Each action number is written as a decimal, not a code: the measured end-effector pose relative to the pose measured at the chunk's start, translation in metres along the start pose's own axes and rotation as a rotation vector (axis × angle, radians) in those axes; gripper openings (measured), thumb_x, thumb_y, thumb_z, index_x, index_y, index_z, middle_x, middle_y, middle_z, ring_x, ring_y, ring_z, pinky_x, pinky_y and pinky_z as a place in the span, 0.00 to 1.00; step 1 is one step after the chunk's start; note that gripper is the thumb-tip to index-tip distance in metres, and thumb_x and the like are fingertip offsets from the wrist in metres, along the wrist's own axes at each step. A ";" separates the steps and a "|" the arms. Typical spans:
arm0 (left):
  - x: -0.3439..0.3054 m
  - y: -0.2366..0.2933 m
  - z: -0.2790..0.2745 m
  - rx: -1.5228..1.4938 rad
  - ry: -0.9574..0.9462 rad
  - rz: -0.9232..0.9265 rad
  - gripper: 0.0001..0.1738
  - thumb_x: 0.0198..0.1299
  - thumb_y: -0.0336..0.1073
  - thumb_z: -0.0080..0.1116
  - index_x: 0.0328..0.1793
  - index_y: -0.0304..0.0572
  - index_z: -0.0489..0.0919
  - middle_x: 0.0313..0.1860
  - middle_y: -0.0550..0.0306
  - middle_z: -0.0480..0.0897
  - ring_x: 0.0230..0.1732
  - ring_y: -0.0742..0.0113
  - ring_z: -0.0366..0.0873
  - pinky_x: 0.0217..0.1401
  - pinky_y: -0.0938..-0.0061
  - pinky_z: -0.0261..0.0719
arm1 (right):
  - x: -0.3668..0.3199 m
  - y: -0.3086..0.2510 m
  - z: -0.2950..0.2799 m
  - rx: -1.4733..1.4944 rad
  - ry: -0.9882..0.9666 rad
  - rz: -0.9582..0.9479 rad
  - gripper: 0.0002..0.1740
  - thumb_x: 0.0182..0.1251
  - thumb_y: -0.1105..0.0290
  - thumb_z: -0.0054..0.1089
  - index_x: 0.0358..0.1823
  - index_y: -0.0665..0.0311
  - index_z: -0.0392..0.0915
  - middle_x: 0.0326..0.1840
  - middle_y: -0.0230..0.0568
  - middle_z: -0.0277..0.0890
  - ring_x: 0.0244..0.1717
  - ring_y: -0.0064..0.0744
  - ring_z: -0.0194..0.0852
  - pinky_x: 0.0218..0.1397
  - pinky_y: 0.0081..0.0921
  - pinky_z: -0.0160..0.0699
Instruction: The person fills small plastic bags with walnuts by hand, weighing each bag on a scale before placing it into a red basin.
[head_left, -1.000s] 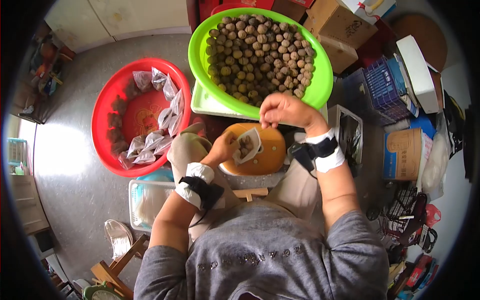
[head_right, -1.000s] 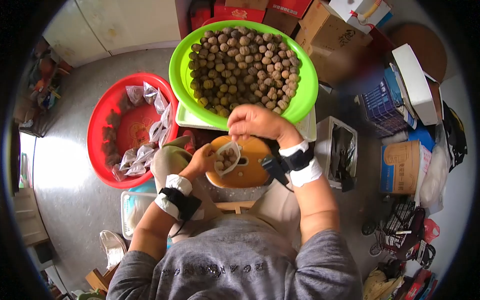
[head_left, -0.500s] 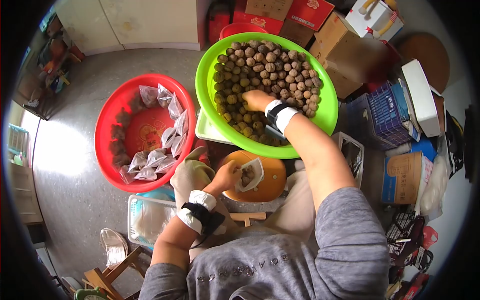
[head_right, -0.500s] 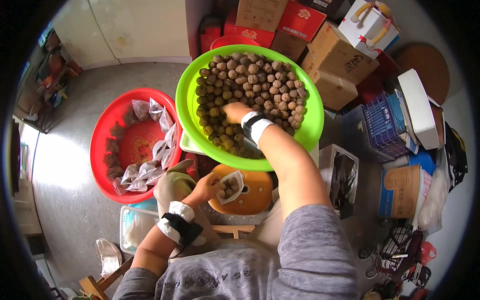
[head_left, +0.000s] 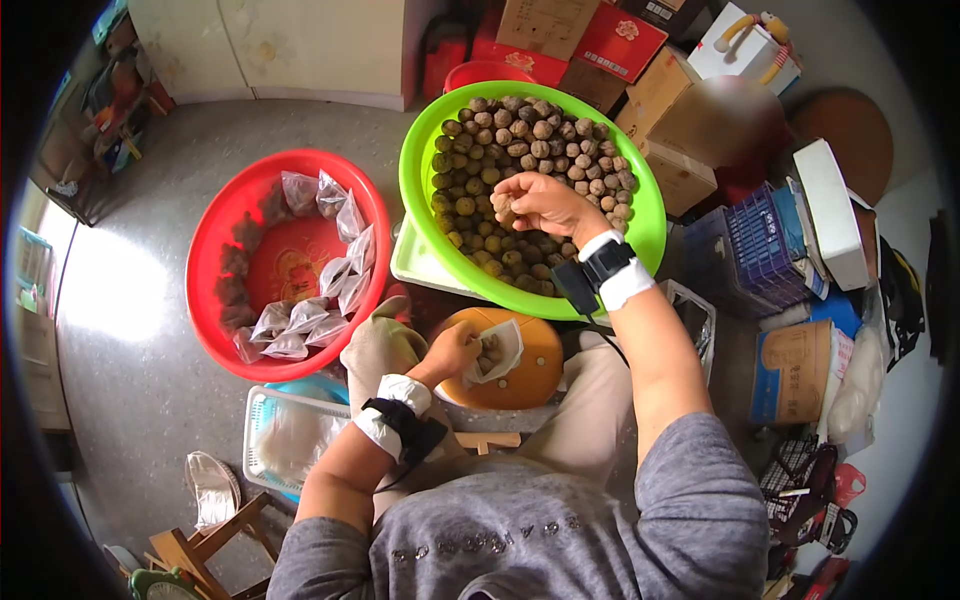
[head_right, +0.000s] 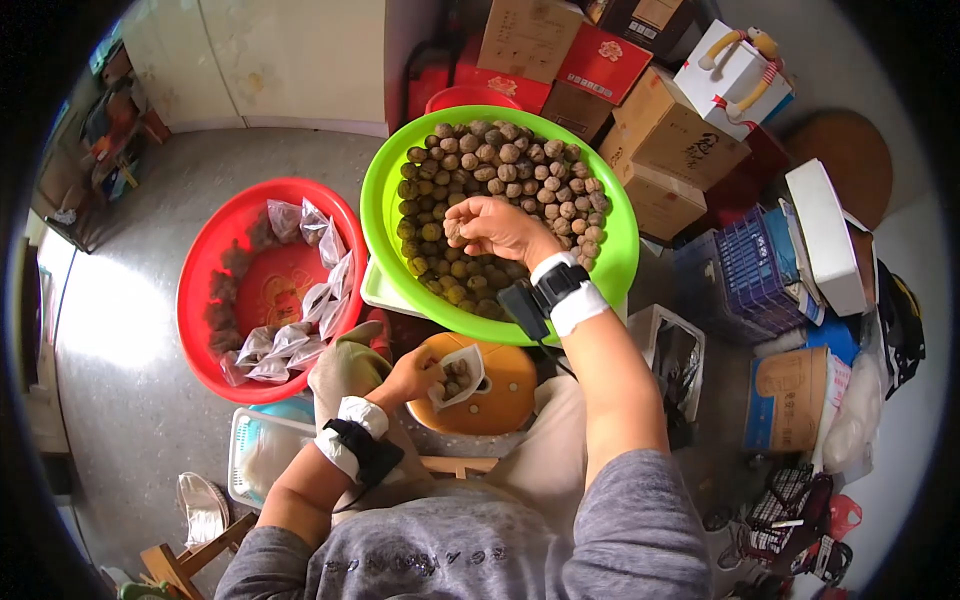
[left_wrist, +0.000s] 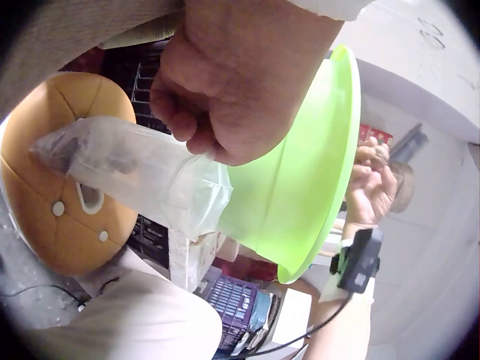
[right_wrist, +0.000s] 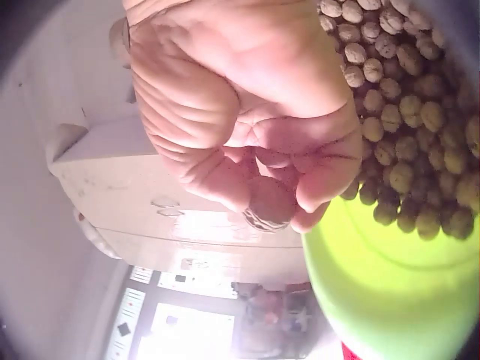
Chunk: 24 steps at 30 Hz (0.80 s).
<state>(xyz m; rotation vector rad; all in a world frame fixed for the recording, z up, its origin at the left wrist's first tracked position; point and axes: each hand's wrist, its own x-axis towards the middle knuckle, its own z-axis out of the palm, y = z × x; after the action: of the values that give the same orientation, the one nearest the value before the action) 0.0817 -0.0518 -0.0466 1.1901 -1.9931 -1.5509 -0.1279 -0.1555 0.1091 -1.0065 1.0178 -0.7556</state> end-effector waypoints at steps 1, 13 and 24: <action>0.002 -0.008 0.004 -0.017 0.008 0.009 0.13 0.42 0.36 0.50 0.33 0.35 0.72 0.27 0.43 0.75 0.34 0.50 0.73 0.36 0.66 0.69 | -0.014 0.000 0.008 0.059 -0.041 -0.041 0.15 0.50 0.76 0.48 0.42 0.66 0.67 0.35 0.34 0.71 0.35 0.23 0.71 0.34 0.17 0.71; -0.001 -0.022 0.009 -0.035 0.026 0.022 0.09 0.47 0.33 0.51 0.33 0.34 0.70 0.22 0.59 0.72 0.22 0.77 0.68 0.24 0.81 0.67 | -0.093 0.135 0.091 -0.768 0.178 -0.039 0.13 0.49 0.70 0.52 0.35 0.70 0.69 0.27 0.40 0.71 0.27 0.23 0.68 0.29 0.19 0.67; 0.007 -0.022 0.006 -0.043 0.057 0.042 0.09 0.46 0.32 0.50 0.33 0.34 0.70 0.21 0.57 0.73 0.23 0.75 0.70 0.25 0.80 0.69 | -0.108 0.095 0.080 -0.261 0.192 0.035 0.11 0.53 0.70 0.53 0.35 0.69 0.68 0.27 0.33 0.70 0.28 0.20 0.70 0.28 0.16 0.68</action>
<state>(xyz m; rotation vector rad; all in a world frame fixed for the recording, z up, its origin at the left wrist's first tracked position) 0.0824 -0.0542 -0.0704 1.1554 -1.9269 -1.5150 -0.0867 -0.0013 0.0699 -1.1511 1.3219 -0.7125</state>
